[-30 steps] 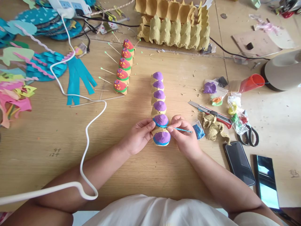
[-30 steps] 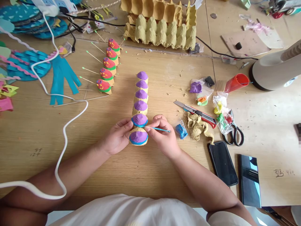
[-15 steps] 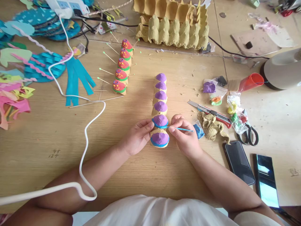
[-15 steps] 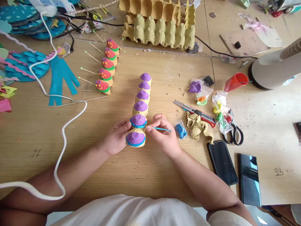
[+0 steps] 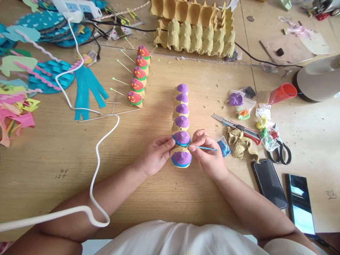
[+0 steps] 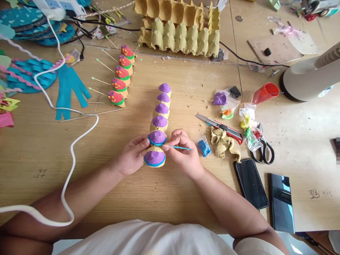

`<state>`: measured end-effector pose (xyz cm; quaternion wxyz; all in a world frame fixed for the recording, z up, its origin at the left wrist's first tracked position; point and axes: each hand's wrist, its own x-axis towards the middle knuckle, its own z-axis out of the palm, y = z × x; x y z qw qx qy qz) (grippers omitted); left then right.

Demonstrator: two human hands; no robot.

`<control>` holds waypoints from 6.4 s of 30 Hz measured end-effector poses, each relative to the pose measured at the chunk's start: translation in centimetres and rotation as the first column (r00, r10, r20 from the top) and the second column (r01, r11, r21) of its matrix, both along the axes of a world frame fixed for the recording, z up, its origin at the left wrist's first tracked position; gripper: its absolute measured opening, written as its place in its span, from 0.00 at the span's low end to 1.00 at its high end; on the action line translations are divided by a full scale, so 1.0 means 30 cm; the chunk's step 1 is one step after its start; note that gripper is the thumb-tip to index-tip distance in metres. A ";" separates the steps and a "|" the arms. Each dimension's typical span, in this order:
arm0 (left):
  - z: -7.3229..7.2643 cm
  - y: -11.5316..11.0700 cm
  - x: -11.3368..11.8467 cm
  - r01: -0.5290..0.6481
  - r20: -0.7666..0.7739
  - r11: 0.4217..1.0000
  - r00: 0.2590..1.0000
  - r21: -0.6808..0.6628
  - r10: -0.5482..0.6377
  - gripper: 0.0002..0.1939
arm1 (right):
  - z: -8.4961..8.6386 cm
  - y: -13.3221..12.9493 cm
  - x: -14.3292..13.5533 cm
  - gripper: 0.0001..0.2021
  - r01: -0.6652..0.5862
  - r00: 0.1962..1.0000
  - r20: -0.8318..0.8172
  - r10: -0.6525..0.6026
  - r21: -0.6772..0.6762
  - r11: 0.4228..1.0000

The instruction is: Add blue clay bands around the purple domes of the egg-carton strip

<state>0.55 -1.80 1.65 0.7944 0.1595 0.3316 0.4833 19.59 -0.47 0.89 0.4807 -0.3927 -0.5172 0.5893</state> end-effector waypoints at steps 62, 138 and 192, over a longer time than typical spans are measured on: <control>-0.030 0.011 -0.055 0.226 -0.594 0.921 0.804 0.317 0.007 0.16 | 0.038 0.021 0.014 0.15 -0.146 0.969 0.174 0.176 -0.169 0.975; -0.064 -0.012 -0.031 0.082 -0.334 0.973 0.943 0.215 -0.006 0.12 | -0.004 0.017 0.025 0.16 -0.202 0.978 0.017 0.206 -0.129 0.971; -0.074 -0.023 -0.030 0.100 -0.366 0.977 0.930 0.188 -0.025 0.13 | -0.025 -0.027 -0.017 0.20 -0.118 0.991 -0.103 0.087 -0.344 0.931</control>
